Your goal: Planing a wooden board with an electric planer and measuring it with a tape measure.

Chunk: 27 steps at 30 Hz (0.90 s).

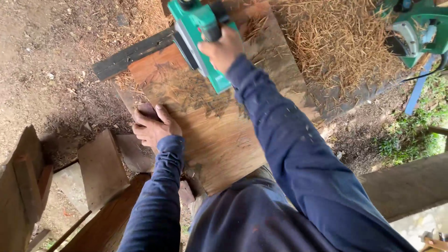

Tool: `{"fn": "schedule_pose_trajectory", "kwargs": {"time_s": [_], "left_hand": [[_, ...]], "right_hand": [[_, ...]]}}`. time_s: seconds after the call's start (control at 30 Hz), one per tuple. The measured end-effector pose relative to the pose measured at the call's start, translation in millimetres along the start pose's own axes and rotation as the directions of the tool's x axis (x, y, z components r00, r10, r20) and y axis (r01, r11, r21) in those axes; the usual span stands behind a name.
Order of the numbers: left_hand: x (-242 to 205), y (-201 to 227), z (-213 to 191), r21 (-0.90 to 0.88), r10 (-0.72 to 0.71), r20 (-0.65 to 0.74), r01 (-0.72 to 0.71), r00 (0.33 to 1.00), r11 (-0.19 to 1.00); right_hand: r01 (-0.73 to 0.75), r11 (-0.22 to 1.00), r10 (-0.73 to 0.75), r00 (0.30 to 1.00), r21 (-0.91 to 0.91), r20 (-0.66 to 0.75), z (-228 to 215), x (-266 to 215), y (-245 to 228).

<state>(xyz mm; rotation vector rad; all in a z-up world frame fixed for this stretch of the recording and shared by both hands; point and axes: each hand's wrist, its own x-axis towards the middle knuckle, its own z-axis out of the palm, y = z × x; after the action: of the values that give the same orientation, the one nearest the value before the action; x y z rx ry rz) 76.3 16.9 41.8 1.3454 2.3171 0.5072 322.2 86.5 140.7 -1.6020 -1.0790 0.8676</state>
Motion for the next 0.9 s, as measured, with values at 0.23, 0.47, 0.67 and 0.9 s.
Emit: {"fn": "schedule_pose_trajectory", "kwargs": {"time_s": [0.23,0.47,0.67,0.9], "left_hand": [[-1,-10,3,0.015,0.012,-0.011,-0.012,1.000,1.000],[2,-8,6,0.000,0.025,-0.017,-0.025,1.000,1.000],[-5,-8,0,-0.005,0.007,0.012,-0.007,1.000,1.000],[-3,-2,-2,-0.012,0.003,-0.005,-0.003,1.000,1.000]], "right_hand": [[-0.163,0.986,0.159,0.981,0.020,0.113,-58,-106,-26],[-0.553,0.828,0.546,0.832,-0.092,-0.096,-155,-354,-8],[-0.438,0.874,0.412,0.898,-0.210,-0.156,-150,-343,-11],[-0.351,0.936,0.346,0.933,-0.038,-0.097,-104,-185,-9]]}}
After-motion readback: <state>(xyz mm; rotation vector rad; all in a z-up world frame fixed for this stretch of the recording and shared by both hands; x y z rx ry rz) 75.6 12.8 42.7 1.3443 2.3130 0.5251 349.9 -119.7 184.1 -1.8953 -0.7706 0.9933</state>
